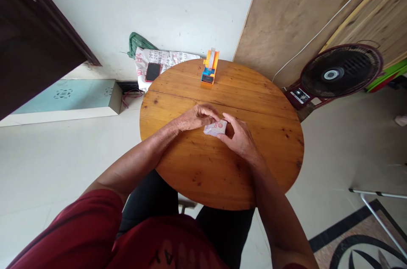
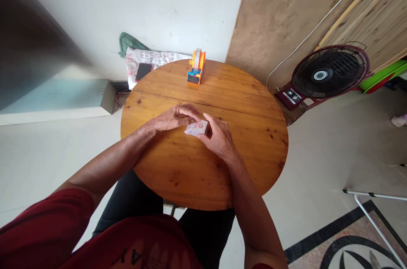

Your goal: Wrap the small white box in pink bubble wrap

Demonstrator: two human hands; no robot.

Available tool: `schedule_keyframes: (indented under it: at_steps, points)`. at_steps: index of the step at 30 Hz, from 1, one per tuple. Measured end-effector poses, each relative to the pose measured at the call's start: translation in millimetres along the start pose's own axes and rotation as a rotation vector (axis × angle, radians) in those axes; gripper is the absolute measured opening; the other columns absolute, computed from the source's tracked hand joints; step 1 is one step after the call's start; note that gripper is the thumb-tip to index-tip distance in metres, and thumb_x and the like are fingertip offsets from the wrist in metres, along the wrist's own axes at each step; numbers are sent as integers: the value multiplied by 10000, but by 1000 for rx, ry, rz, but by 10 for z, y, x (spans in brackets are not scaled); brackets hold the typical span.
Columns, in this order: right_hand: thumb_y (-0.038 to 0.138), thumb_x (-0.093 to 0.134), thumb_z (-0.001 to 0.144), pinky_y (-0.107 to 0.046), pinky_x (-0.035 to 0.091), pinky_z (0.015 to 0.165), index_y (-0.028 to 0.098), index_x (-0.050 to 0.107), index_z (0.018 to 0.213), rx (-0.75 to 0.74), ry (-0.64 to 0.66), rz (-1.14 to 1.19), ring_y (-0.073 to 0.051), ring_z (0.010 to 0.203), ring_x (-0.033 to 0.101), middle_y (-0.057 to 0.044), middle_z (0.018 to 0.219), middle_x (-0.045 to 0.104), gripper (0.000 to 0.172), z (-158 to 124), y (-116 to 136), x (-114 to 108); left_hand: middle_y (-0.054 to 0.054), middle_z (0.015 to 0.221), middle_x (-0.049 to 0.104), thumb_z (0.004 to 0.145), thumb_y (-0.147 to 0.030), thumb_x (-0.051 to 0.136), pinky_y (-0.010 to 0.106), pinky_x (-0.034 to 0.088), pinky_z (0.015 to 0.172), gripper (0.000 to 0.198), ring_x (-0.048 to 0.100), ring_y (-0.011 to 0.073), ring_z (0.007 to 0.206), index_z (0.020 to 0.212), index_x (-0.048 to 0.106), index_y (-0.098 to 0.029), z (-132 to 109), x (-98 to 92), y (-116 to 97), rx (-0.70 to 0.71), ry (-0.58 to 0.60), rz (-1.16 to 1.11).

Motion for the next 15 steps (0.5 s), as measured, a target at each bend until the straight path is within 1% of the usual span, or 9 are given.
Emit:
schedule_keyframes:
  at_steps: [4, 7, 10, 13, 15]
  points:
    - [328, 687, 797, -516, 455, 1019, 225, 497, 1402, -1, 1, 6, -319, 1167, 628, -120, 1279, 675, 643, 2, -2, 2, 41, 1048, 713, 718, -263, 731, 317, 528, 837, 93, 649, 227, 953, 787, 791, -253, 0, 2, 7, -29, -21, -4]
    - [340, 697, 787, -515, 457, 1021, 236, 494, 1403, -7, -15, 19, -316, 1187, 619, -118, 1314, 655, 657, -4, -28, 7, 32, 1086, 710, 694, -246, 741, 316, 525, 862, 163, 647, 232, 996, 851, 783, -254, 7, 1, 52, -45, -52, -64]
    - [350, 716, 769, -524, 447, 1040, 261, 471, 1421, 0, -16, 55, -315, 1211, 607, -109, 1343, 637, 702, -13, -40, -12, 25, 1014, 722, 680, -230, 743, 310, 529, 823, 288, 662, 212, 918, 966, 762, -246, 17, -22, 143, -79, -82, -116]
    - [350, 725, 762, -529, 440, 1052, 281, 448, 1439, 14, 16, 80, -312, 1229, 596, -99, 1352, 633, 735, -18, -18, -44, 24, 915, 725, 669, -238, 751, 298, 522, 798, 325, 659, 204, 865, 994, 745, -219, 23, -85, 235, -124, -136, -83]
    - [344, 730, 758, -529, 440, 1053, 279, 445, 1442, 27, 43, 74, -315, 1241, 585, -102, 1369, 620, 743, -19, 3, -58, 30, 907, 729, 675, -248, 753, 294, 518, 802, 331, 657, 202, 863, 1003, 735, -204, 26, -124, 269, -134, -156, -50]
Point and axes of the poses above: each hand's wrist, its own z-axis towards the middle knuckle, its own x-axis out of the palm, y = z × x, the point moved 4 cm from there along z, towards the middle knuckle
